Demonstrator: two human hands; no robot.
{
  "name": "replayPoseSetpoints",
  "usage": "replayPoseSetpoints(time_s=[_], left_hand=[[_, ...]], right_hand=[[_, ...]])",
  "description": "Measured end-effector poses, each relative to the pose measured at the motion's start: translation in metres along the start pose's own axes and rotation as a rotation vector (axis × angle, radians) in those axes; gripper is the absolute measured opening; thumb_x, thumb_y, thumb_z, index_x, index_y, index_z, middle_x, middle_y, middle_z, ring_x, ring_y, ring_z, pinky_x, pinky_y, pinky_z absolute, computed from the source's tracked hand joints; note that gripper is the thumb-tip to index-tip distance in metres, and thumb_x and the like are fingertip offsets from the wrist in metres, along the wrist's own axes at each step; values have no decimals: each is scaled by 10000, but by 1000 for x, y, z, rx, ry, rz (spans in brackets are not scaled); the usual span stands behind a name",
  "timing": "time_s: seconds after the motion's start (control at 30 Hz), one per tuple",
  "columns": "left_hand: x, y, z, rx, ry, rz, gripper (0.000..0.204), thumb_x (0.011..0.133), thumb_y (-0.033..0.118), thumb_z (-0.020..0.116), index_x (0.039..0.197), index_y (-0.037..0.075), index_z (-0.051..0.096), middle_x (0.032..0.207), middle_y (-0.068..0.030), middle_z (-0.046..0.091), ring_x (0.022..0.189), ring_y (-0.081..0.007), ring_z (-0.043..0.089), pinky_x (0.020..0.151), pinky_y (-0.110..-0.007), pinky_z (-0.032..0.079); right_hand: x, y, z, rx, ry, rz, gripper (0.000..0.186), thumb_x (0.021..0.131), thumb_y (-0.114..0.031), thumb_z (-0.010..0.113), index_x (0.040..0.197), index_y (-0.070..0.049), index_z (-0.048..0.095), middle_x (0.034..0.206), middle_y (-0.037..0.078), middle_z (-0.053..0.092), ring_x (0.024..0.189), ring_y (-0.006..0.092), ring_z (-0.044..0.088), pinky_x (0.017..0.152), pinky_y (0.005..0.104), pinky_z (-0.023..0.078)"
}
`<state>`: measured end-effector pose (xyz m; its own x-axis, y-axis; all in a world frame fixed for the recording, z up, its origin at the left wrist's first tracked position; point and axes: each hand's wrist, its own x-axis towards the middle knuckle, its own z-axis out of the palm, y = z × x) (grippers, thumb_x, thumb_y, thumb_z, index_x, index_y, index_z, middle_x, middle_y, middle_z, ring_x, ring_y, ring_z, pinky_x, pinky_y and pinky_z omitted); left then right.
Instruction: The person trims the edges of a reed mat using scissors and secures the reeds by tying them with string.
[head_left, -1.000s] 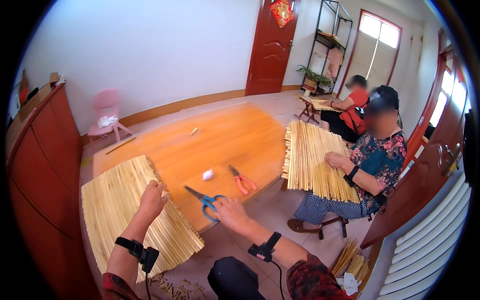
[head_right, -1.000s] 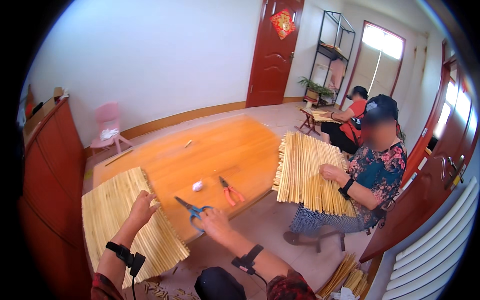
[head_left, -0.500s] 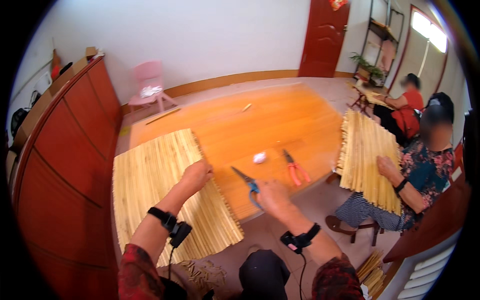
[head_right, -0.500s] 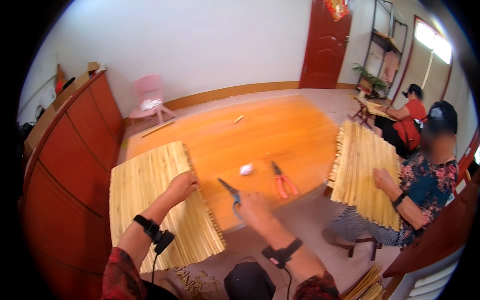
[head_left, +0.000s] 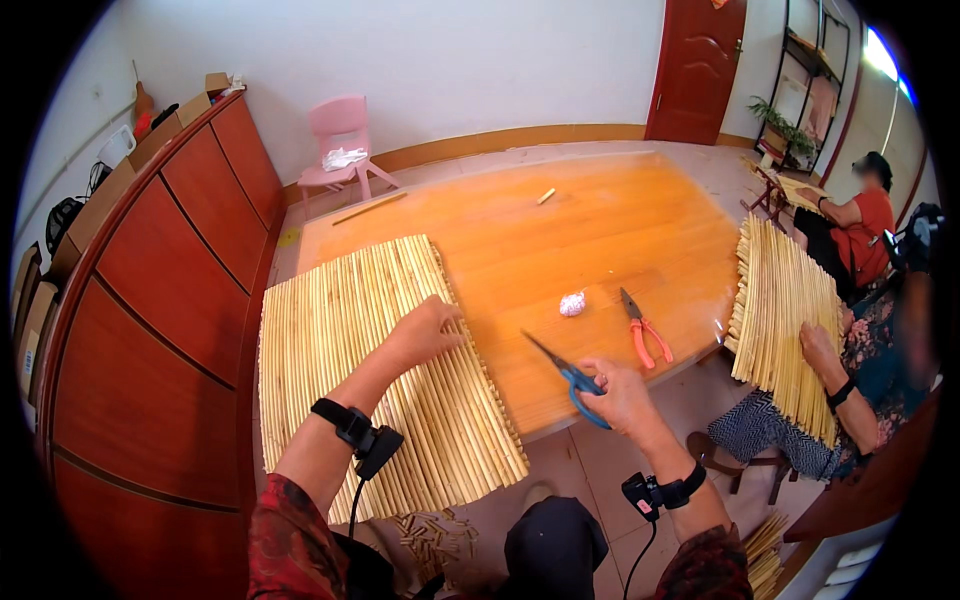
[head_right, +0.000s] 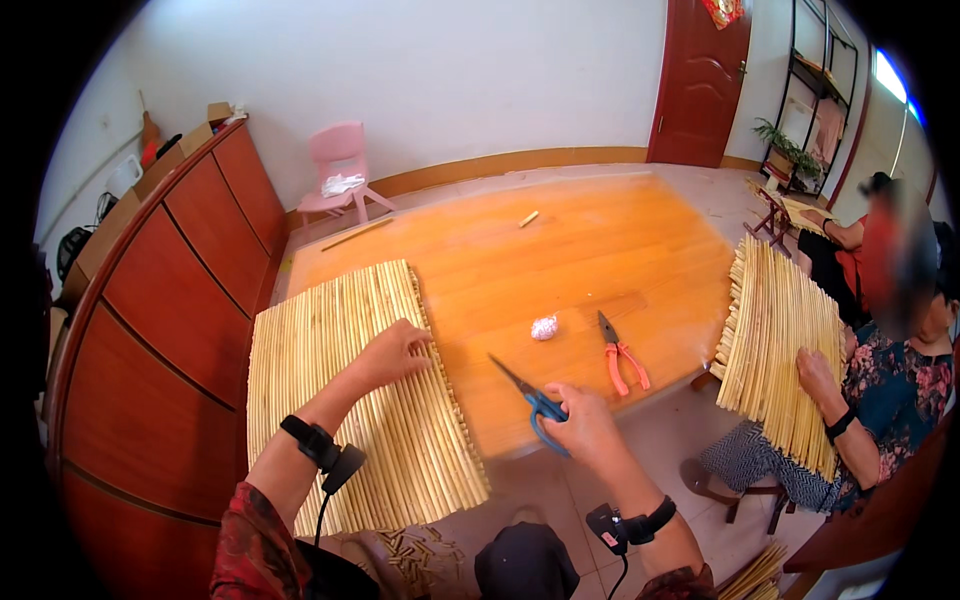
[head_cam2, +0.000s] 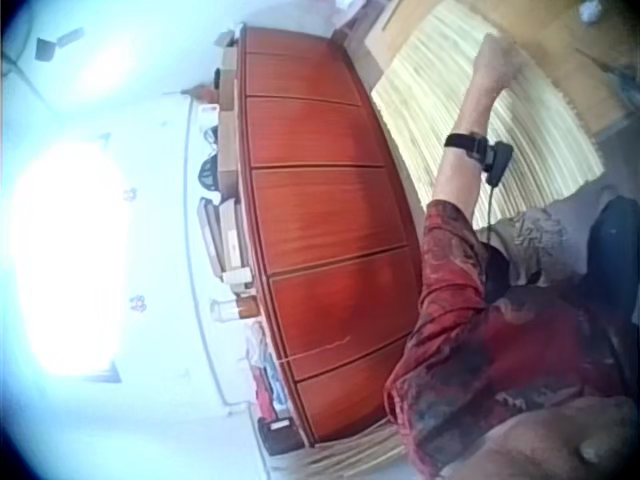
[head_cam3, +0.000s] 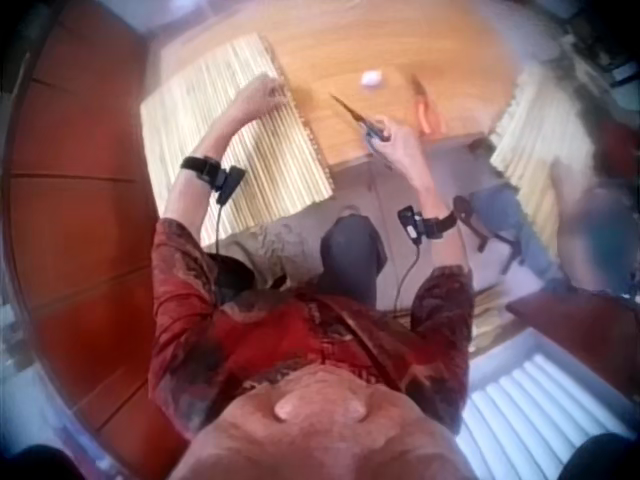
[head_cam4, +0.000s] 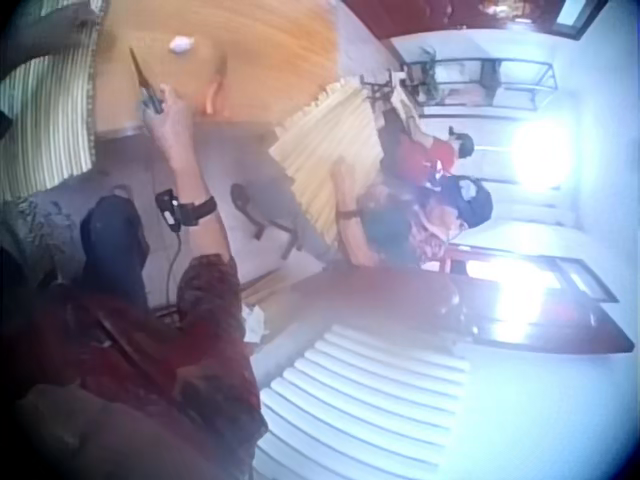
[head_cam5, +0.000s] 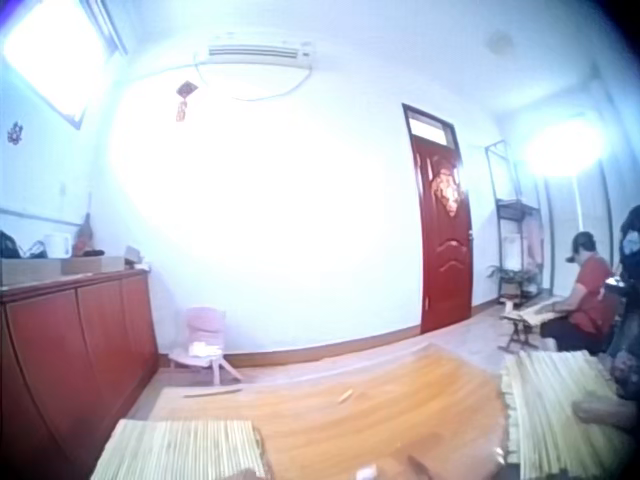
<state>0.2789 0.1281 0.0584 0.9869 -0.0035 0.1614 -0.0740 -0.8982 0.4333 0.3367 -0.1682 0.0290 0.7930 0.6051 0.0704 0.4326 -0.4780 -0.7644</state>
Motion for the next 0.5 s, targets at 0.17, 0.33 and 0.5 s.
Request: replayPoseSetpoints(time_s=[0.17,0.33,0.5], left_hand=[[5,8,10,-16,-29,-105,139,681,135,598,768,27,601,714,-113,551,676,-225,545,622,-302,433],[5,-1,12,-169,124,-163,117,693,115,578,736,6,587,649,-121,564,598,-225,547,572,-288,431],[7,6,-3,-205,91,-253,162,702,159,560,732,-1,555,657,-154,555,598,-269,534,569,-335,421]], right_hand=[[-8,-19,3,-305,48,-83,395,635,-198,599,993,-48,522,776,158,539,727,291,536,646,355,433],[-4,-18,6,-320,-5,-93,365,650,-228,571,976,-72,523,812,162,535,770,323,530,674,385,429],[2,-47,-1,-244,-8,-145,363,650,-226,570,946,-22,517,826,144,551,788,290,527,695,350,429]])
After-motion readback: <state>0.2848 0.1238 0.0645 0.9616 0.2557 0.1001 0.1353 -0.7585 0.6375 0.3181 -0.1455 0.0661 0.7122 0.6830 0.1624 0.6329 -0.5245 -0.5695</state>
